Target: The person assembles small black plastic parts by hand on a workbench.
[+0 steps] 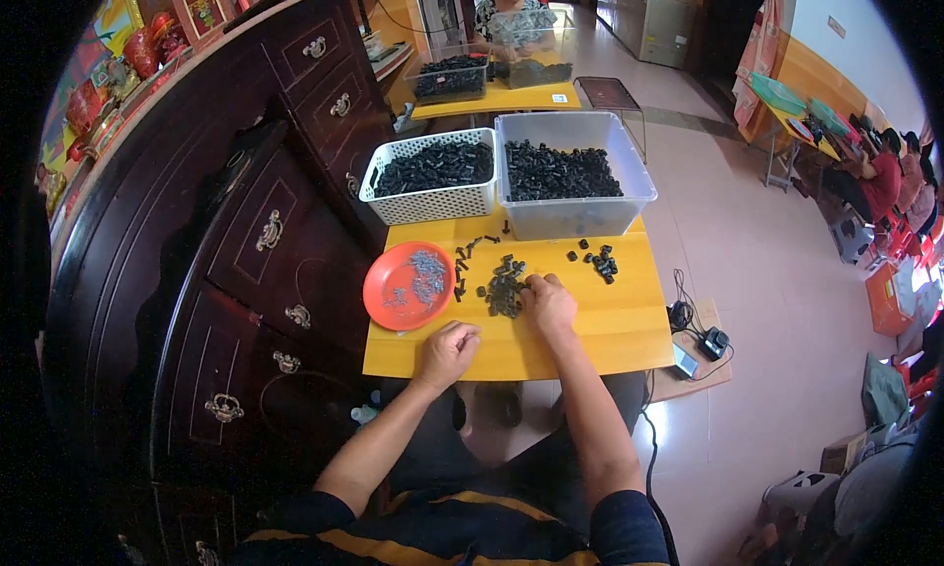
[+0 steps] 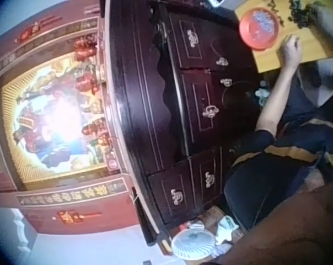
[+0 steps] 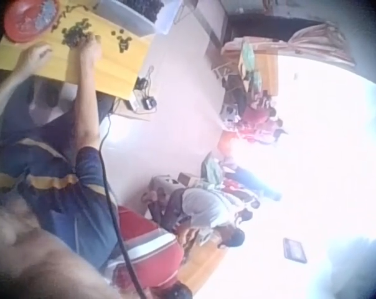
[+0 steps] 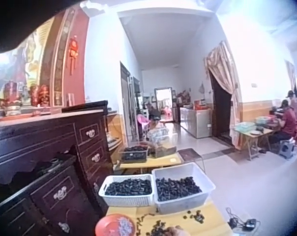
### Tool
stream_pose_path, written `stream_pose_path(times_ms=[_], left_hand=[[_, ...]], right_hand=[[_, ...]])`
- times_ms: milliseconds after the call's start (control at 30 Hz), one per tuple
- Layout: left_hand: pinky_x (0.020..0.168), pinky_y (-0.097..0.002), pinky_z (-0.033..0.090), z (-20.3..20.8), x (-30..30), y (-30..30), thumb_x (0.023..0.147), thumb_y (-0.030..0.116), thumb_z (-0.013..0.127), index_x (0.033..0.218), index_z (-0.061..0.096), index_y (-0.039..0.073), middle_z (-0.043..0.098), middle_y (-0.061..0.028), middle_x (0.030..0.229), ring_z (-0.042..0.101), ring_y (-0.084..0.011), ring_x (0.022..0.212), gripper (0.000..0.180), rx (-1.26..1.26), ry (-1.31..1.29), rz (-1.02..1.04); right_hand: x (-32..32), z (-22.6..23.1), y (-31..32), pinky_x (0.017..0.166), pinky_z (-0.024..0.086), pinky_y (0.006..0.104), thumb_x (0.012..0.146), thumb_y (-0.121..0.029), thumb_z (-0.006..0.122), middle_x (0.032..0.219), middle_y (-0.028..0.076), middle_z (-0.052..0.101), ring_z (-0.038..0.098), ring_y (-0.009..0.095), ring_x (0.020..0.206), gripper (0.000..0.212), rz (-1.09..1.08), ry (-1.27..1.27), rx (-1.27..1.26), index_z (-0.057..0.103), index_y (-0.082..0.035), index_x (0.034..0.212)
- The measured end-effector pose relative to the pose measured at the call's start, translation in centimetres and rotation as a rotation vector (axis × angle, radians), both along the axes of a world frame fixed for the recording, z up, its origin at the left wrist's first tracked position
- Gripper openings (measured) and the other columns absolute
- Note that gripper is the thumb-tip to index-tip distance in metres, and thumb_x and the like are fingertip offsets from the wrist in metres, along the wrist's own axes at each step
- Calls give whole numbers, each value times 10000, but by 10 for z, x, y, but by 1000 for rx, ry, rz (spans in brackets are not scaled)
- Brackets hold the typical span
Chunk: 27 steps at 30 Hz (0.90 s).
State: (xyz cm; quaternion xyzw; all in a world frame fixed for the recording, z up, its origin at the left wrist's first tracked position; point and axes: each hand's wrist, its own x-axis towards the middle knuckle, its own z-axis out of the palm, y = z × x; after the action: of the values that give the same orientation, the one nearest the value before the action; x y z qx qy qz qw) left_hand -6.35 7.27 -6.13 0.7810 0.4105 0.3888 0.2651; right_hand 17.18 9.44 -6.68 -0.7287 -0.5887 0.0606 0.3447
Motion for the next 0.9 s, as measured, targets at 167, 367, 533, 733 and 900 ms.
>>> stream_pose_path(times_ms=[167, 367, 533, 733, 900], left_hand=[[713, -397, 568, 1, 3, 2, 888, 75, 685, 1021, 711, 24, 714, -151, 885, 718, -314, 781, 144, 17, -8, -30], [686, -401, 552, 15, 17, 16, 899, 89, 692, 1135, 689, 43, 699, -136, 872, 695, -305, 770, 240, -92, 79, -26], [712, -417, 556, 46, 80, 62, 891, 131, 720, 1158, 688, 52, 701, -128, 917, 697, -316, 822, 280, 105, 116, -133], [813, -466, 569, 30, 141, 122, 913, 204, 695, 1185, 697, 79, 696, -141, 1040, 695, -349, 951, 300, 256, 367, -118], [838, -474, 571, 20, 179, 149, 910, 219, 683, 1174, 718, 103, 717, -140, 1008, 702, -358, 951, 291, 296, 531, -149]], right_hand=[[6, -14, -10, 748, 555, 460, 846, -173, 770, 921, 141, 679, 684, 359, 845, 210, -35, 6, 123, 660, -74, 996], [10, -7, -52, 685, 551, 393, 884, -112, 754, 810, 126, 678, 683, 294, 733, 197, 13, 365, 212, 597, -35, 974], [13, -15, -57, 625, 528, 324, 918, -125, 738, 737, 97, 663, 648, 184, 630, 168, -84, 569, 386, 608, -39, 983], [16, -7, -60, 656, 542, 325, 935, -125, 707, 763, 94, 682, 682, 202, 672, 120, -33, 601, 244, 626, -52, 986], [17, -8, -59, 723, 564, 371, 947, -123, 692, 852, 127, 726, 731, 275, 775, 103, -77, 645, 299, 636, -52, 998]])
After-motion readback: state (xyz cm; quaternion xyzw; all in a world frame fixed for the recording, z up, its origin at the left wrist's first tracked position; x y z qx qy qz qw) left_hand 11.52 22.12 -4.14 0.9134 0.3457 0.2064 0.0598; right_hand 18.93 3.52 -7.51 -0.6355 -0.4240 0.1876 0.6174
